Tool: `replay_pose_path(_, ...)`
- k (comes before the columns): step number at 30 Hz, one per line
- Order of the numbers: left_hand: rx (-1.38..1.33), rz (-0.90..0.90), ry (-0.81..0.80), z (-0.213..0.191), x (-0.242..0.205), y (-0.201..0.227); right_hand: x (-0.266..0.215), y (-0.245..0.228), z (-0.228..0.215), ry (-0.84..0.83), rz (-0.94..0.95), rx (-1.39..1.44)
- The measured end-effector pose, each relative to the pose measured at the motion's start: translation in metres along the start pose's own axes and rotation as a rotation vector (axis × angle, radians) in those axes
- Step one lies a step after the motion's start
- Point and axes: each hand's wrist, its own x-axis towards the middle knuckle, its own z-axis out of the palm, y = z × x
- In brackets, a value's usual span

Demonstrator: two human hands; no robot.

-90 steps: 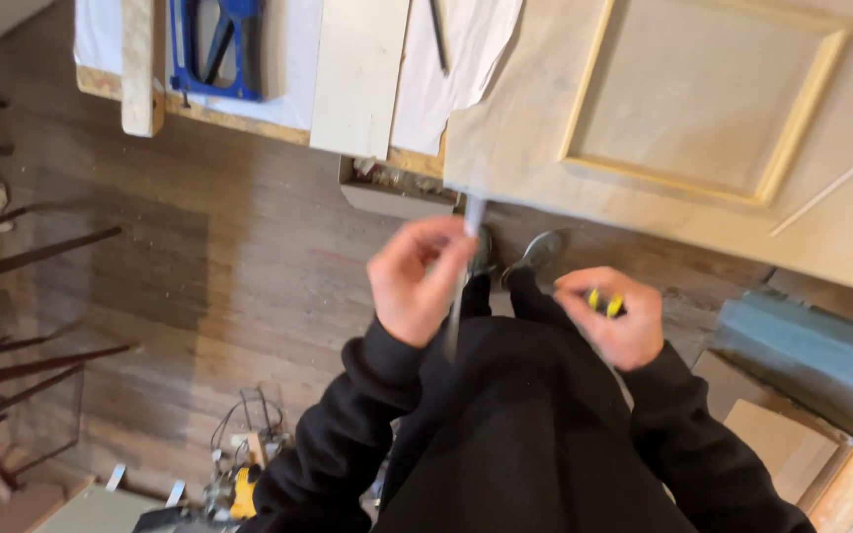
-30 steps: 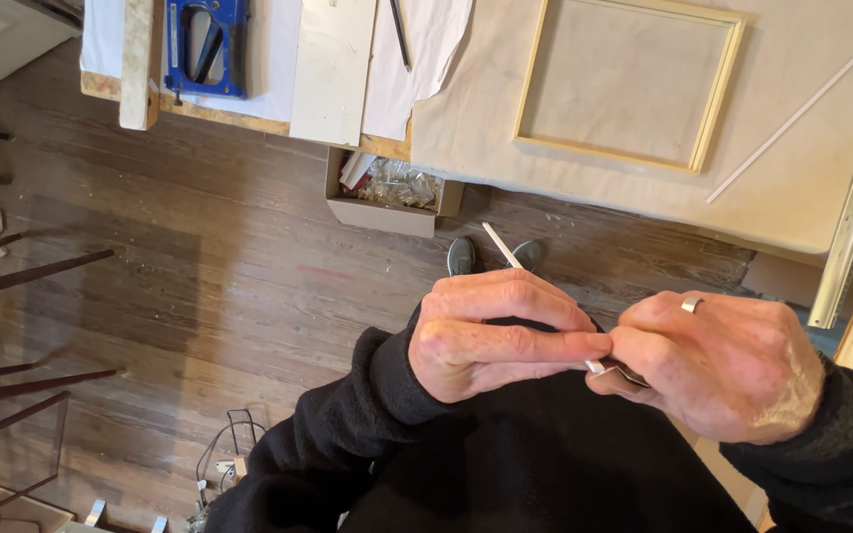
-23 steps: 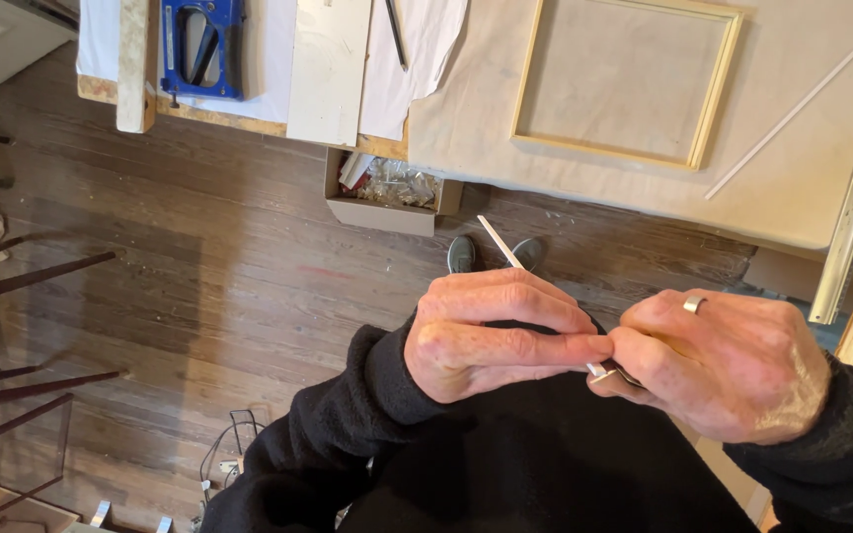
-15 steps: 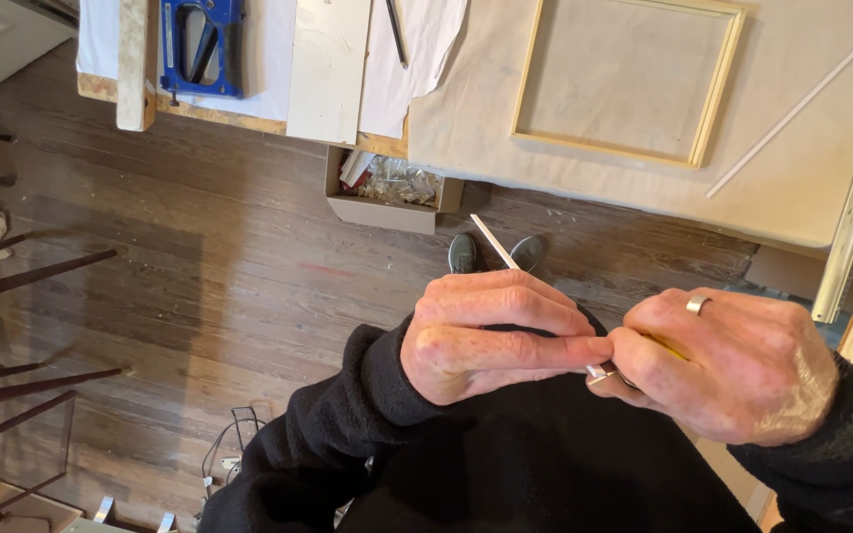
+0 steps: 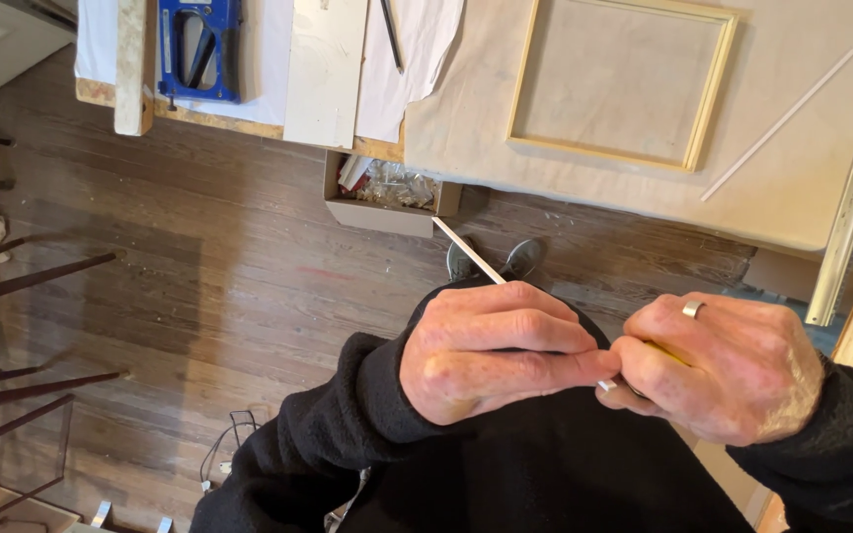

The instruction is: Trimming white material strips using a utility knife for art framing.

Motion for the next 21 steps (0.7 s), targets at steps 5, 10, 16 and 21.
replay_pose_path(5,-0.009,0.004,-0.005,0.004,0.002,0.002,-0.004,0.004,0.001,0.015,-0.033,0.022)
replay_pose_path(10,0.028,0.017,-0.024,0.002,0.005,0.005,-0.009,0.009,0.004,0.000,-0.031,0.013)
replay_pose_path(16,0.086,0.042,-0.066,-0.002,0.012,0.014,-0.012,0.018,0.013,0.099,-0.121,0.044)
replay_pose_path(21,0.141,0.014,-0.107,-0.001,0.013,0.018,-0.015,0.026,0.024,0.125,-0.153,0.162)
